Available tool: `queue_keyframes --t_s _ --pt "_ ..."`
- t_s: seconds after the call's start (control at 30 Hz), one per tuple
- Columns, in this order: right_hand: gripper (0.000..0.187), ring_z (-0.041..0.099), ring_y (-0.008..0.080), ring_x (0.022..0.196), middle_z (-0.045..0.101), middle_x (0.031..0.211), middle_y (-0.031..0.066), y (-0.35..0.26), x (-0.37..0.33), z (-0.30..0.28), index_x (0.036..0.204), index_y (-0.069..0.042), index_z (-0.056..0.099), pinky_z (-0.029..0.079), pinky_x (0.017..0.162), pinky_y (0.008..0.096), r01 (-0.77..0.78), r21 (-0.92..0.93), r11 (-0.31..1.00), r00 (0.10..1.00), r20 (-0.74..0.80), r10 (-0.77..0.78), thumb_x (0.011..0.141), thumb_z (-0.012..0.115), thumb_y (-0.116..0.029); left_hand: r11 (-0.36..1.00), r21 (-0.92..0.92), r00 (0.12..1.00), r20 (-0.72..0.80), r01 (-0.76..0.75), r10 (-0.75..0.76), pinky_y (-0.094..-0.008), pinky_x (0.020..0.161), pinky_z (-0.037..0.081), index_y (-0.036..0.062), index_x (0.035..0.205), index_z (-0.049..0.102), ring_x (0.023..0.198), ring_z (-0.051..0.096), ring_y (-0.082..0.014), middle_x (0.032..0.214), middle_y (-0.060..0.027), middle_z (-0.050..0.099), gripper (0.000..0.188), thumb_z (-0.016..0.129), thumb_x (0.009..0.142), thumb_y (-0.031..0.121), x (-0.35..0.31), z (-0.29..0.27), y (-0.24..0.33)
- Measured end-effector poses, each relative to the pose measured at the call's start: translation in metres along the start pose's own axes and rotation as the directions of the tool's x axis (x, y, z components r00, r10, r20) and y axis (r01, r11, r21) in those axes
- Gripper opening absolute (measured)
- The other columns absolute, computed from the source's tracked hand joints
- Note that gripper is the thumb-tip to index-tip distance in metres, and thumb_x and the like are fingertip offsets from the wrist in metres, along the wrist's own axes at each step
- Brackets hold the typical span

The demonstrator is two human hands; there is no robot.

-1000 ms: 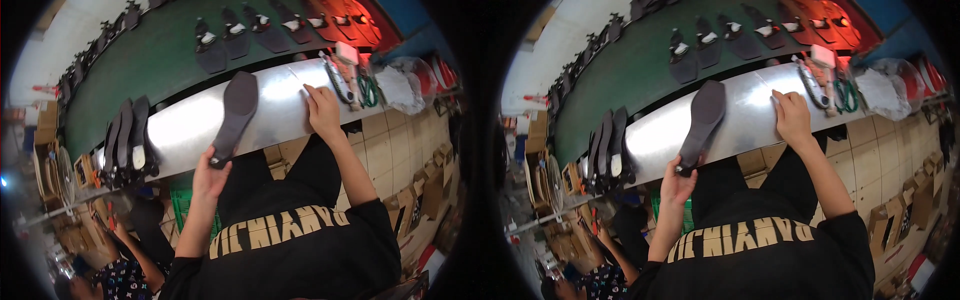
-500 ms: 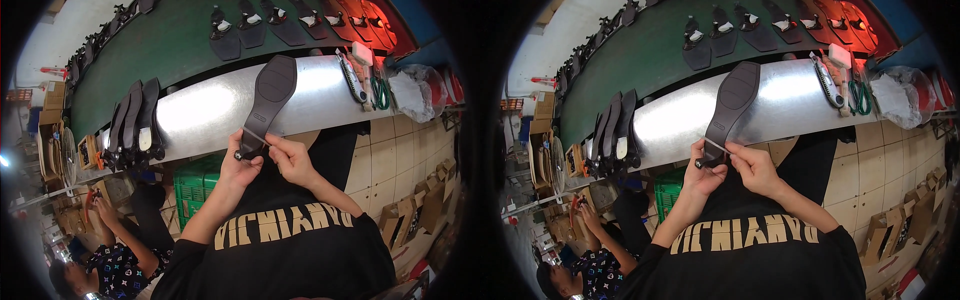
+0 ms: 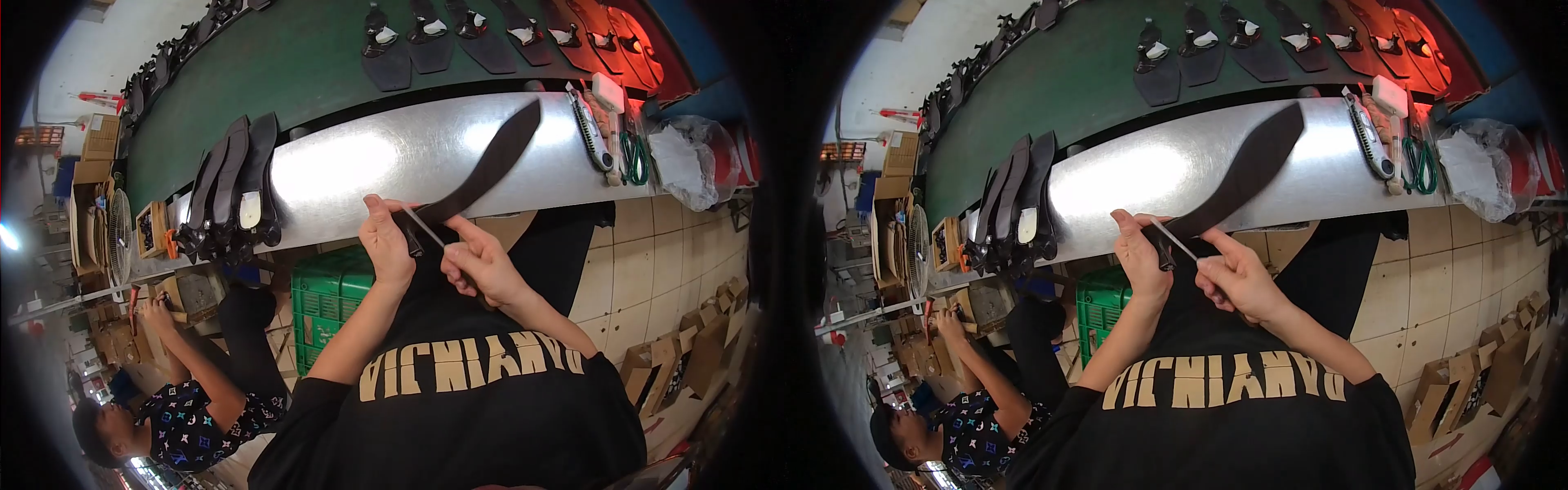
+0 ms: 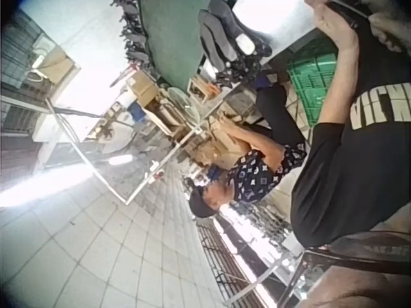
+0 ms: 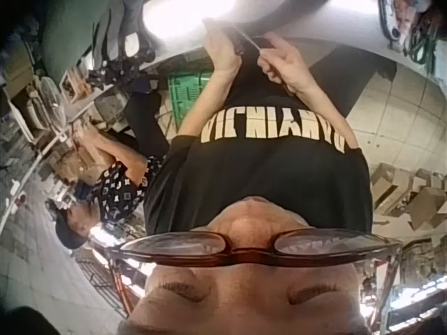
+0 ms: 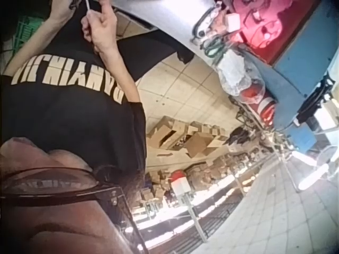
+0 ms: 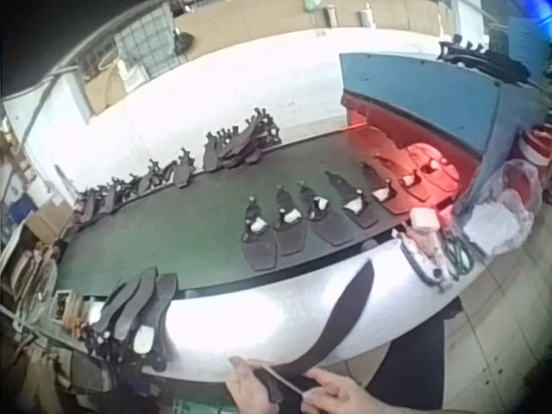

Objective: Processing shoe soles and components on a factory assembly line.

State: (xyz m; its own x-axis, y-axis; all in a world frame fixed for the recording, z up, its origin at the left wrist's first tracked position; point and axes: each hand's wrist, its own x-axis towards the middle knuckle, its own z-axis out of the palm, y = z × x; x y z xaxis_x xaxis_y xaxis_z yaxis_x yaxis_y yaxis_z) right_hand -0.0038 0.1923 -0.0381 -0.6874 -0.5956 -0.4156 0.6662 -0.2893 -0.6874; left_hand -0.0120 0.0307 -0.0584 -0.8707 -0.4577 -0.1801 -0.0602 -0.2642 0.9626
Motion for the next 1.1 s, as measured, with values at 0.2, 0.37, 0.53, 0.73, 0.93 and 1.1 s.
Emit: queue_keyframes --t_s 0.2,0.37,0.53,0.73,0.93,1.1 --pt "0.026 0.049 0.0072 0.053 0.057 0.068 0.0021 -0.019 -0.005 -0.013 0.121 -0.001 0.058 0.038 0.045 0.0185 0.016 -0.03 0.999 1.0 0.025 -0.015 0.099 0.049 -0.012 0.985 -0.069 0.984 -0.072 0.16 -0.165 -0.0233 0.051 0.042 -0.0003 0.071 0.061 0.051 0.052 -0.011 0.062 -0.0048 0.06 0.076 0.031 0.099 0.064 0.0 -0.003 0.017" --pt "0.013 0.063 0.0205 0.063 0.064 0.074 0.0093 -0.001 0.002 -0.006 0.098 0.0 0.066 0.049 0.058 0.0309 0.487 -0.822 0.297 0.728 0.194 -0.658 0.087 0.061 0.001 0.967 -0.1 0.968 -0.065 0.234 -0.241 -0.0228 0.042 0.036 0.0027 0.068 0.058 0.043 0.044 -0.0102 0.056 -0.0024 0.055 0.081 0.024 0.095 0.072 -0.005 0.0 0.026" --pt "0.013 0.064 0.0271 0.065 0.065 0.076 0.0118 0.001 -0.004 0.004 0.094 0.0 0.065 0.05 0.059 0.0337 0.549 -0.809 0.208 0.683 0.292 -0.669 0.082 0.062 0.004 0.934 -0.257 0.961 -0.051 0.25 -0.272 -0.0236 0.04 0.034 0.0046 0.072 0.058 0.041 0.043 -0.0132 0.056 -0.0027 0.054 0.079 0.027 0.093 0.075 -0.004 0.002 0.028" --pt "0.011 0.063 0.0279 0.062 0.064 0.072 0.0119 0.002 -0.006 0.014 0.091 -0.002 0.065 0.05 0.057 0.0339 0.588 -0.797 0.133 0.6 0.32 -0.733 0.081 0.062 0.004 0.572 -0.54 0.764 0.238 0.617 -0.6 -0.0259 0.05 0.043 0.0067 0.082 0.058 0.058 0.054 -0.0161 0.07 -0.0043 0.059 0.073 0.034 0.09 0.076 0.013 0.002 0.031" --pt "0.002 0.062 0.0325 0.065 0.061 0.075 0.0135 0.007 0.005 0.018 0.089 -0.003 0.059 0.048 0.057 0.0401 0.489 -0.82 0.297 0.728 0.196 -0.657 0.088 0.061 -0.003 0.396 -0.682 0.788 0.56 0.614 -0.256 -0.0359 0.065 0.043 0.0091 0.071 0.058 0.072 0.052 -0.0237 0.072 -0.0051 0.055 0.028 0.054 0.09 0.029 0.011 -0.016 0.003" --pt "0.003 0.063 0.0323 0.065 0.06 0.071 0.0138 0.012 -0.008 0.032 0.085 -0.002 0.061 0.049 0.059 0.0402 0.67 -0.708 0.223 0.69 0.483 -0.539 0.083 0.062 -0.001 0.595 -0.627 0.84 0.192 0.503 -0.508 -0.0372 0.061 0.045 0.0085 0.088 0.059 0.065 0.054 -0.0277 0.069 -0.0067 0.054 0.067 0.053 0.082 0.075 0.038 -0.008 0.031"
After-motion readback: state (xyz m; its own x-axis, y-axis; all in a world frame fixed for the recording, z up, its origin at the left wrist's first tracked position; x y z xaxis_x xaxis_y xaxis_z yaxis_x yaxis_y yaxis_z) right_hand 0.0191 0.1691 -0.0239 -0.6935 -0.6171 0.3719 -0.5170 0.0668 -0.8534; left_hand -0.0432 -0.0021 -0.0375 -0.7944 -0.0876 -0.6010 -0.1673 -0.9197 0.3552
